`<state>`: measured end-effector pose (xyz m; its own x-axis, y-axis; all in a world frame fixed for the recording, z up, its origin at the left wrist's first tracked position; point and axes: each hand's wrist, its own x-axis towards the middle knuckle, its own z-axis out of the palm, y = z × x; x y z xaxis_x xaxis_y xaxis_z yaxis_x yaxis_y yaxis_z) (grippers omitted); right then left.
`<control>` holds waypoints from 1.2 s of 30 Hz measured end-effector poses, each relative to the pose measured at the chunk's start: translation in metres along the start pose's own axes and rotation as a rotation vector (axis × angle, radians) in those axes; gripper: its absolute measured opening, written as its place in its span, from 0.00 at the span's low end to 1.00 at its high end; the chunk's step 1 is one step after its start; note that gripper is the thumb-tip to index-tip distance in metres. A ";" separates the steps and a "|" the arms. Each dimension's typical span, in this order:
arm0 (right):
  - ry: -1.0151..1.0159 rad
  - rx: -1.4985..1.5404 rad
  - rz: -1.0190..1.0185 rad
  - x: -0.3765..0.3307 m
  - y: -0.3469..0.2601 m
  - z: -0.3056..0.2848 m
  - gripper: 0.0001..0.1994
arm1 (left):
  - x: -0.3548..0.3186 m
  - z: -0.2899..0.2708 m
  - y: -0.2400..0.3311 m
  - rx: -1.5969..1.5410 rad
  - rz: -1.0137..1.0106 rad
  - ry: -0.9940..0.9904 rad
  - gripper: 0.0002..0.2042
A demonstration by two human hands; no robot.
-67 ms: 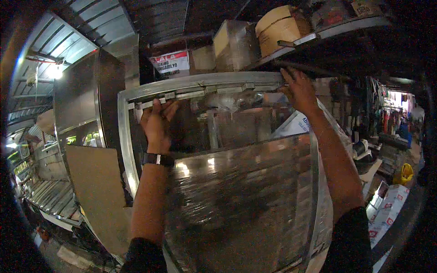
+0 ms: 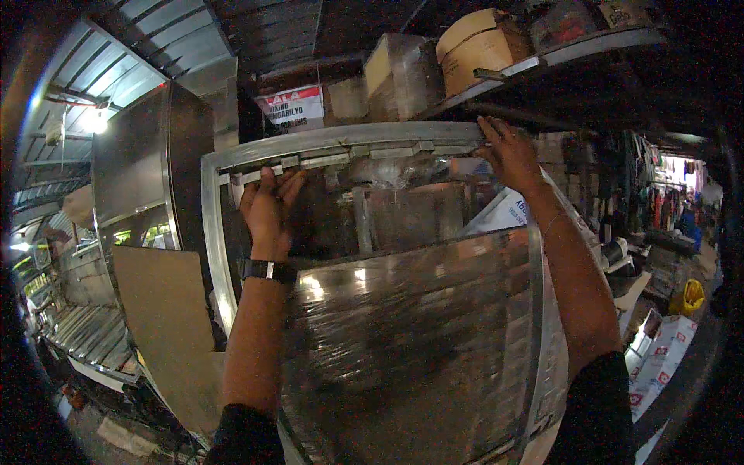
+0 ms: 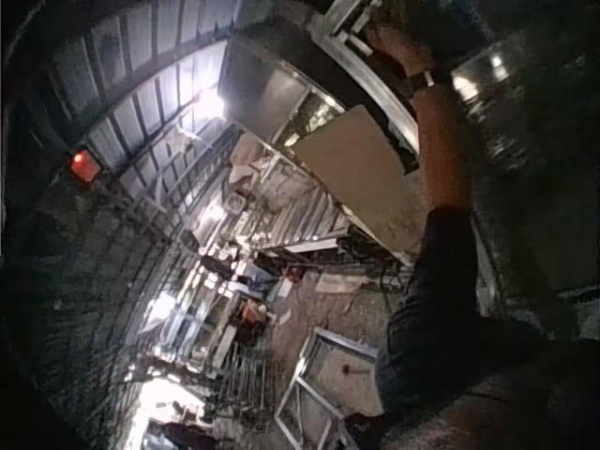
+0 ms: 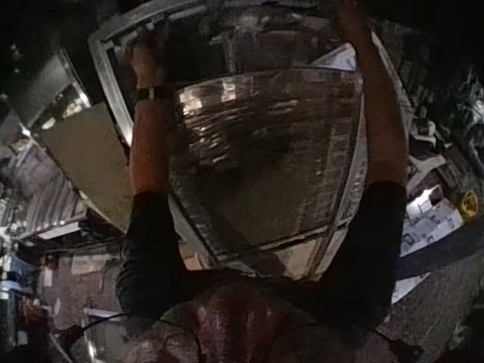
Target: The person assembles small metal frame components on a workbench, aligning and joining pieces by hand. The person then moves to a larger metal frame and fits a long metal strip into its top channel.
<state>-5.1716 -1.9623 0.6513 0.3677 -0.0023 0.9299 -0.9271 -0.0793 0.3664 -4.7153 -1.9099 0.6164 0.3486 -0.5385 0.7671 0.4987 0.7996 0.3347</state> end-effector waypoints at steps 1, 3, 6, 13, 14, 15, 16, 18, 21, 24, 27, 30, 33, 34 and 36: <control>-0.069 0.061 0.015 0.001 0.002 -0.001 0.34 | -0.001 0.001 0.001 0.028 0.001 0.024 0.15; -0.128 0.114 0.053 0.001 0.005 0.002 0.35 | -0.001 0.002 0.001 0.073 0.025 0.001 0.17; -0.121 0.091 0.087 0.004 0.004 0.011 0.34 | 0.001 0.001 0.002 0.227 0.023 0.042 0.18; -0.229 0.075 0.146 0.014 0.006 0.004 0.34 | -0.008 0.004 0.006 0.185 -0.052 -0.057 0.23; -0.216 0.077 0.137 0.014 0.006 0.003 0.34 | -0.011 0.005 0.007 0.222 -0.059 -0.064 0.23; -0.264 0.057 0.162 0.013 0.007 0.001 0.34 | -0.015 0.008 0.008 0.257 -0.084 -0.049 0.24; -0.254 0.039 0.157 0.011 0.007 0.001 0.34 | -0.017 0.009 0.009 0.277 -0.108 -0.051 0.25; -0.232 0.015 0.142 0.010 0.009 0.002 0.34 | -0.022 0.010 0.012 0.353 -0.135 -0.109 0.24; -0.214 0.007 0.125 0.009 0.012 0.006 0.34 | -0.031 0.008 0.017 0.368 -0.202 -0.175 0.23; -0.237 0.022 0.151 0.008 0.012 0.007 0.33 | -0.049 0.008 0.025 0.737 -0.216 -0.276 0.22; -0.257 0.018 0.165 0.010 0.012 0.005 0.33 | -0.072 0.018 0.028 1.488 0.453 -0.267 0.26; -0.278 -0.005 0.132 0.012 0.012 0.004 0.33 | -0.058 0.035 0.043 1.948 1.247 -0.188 0.30; -0.247 0.011 0.126 0.011 0.013 0.007 0.33 | -0.002 0.049 0.068 1.929 1.350 -0.408 0.33; -0.243 0.016 0.128 0.012 0.014 0.008 0.33 | 0.015 0.049 0.076 1.937 1.202 -0.526 0.34; -0.236 0.008 0.123 0.011 0.016 0.010 0.33 | 0.044 0.048 0.090 1.924 0.933 -0.722 0.35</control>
<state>-5.1817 -1.9735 0.6668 0.2603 -0.2452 0.9339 -0.9655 -0.0723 0.2502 -4.6931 -1.8487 0.7061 -0.5226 -0.1796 0.8335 -0.8516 0.1573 -0.5000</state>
